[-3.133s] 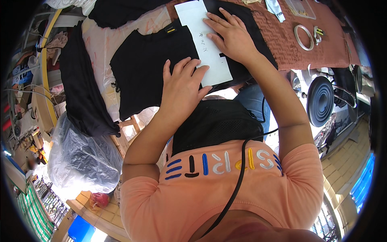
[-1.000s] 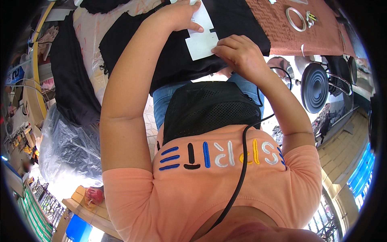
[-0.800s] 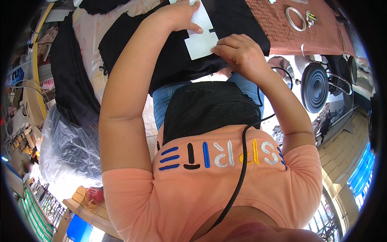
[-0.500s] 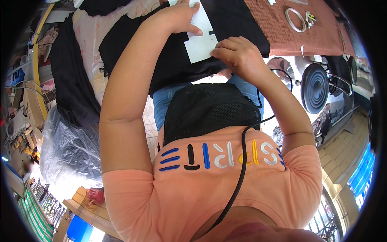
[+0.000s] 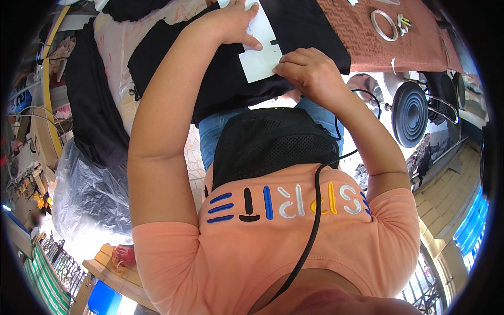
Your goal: The person aligns a white paper stencil over a black fabric piece, applies small adhesive strips to the fabric using a tool, and then threads a needle with black thread.
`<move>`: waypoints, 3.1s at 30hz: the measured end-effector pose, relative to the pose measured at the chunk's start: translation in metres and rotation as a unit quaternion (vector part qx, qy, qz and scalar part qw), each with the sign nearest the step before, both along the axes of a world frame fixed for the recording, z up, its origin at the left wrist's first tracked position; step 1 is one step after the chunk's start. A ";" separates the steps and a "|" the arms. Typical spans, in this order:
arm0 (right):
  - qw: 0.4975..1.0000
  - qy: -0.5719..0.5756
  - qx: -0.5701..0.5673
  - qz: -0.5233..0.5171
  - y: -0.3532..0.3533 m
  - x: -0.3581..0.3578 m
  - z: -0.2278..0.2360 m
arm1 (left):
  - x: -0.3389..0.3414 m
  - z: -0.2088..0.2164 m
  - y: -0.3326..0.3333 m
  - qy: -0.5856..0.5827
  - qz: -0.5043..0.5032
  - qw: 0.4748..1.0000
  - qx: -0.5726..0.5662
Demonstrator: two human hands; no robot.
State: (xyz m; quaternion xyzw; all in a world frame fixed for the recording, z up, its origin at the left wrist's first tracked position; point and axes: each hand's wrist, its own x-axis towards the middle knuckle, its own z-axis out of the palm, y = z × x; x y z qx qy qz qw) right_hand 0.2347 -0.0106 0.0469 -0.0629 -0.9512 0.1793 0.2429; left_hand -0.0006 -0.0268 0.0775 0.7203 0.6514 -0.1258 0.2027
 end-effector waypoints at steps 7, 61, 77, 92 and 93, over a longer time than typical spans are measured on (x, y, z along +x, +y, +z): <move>1.000 -0.004 -0.003 0.001 0.000 0.000 -0.002 | 0.003 0.003 0.001 0.004 0.011 1.000 -0.017; 0.847 -0.373 0.004 -0.380 0.337 0.043 0.030 | 0.008 0.004 0.002 -0.019 0.053 0.996 -0.068; 0.858 -0.175 0.078 -0.477 0.313 0.043 0.038 | 0.008 -0.003 0.004 -0.015 0.037 0.997 -0.060; 0.885 -0.043 -0.454 -0.096 0.074 -0.018 0.017 | 0.015 -0.008 0.017 0.038 0.020 0.996 -0.079; 0.894 -0.057 -0.432 -0.103 0.068 -0.020 0.013 | 0.014 -0.008 0.017 0.039 0.023 0.995 -0.083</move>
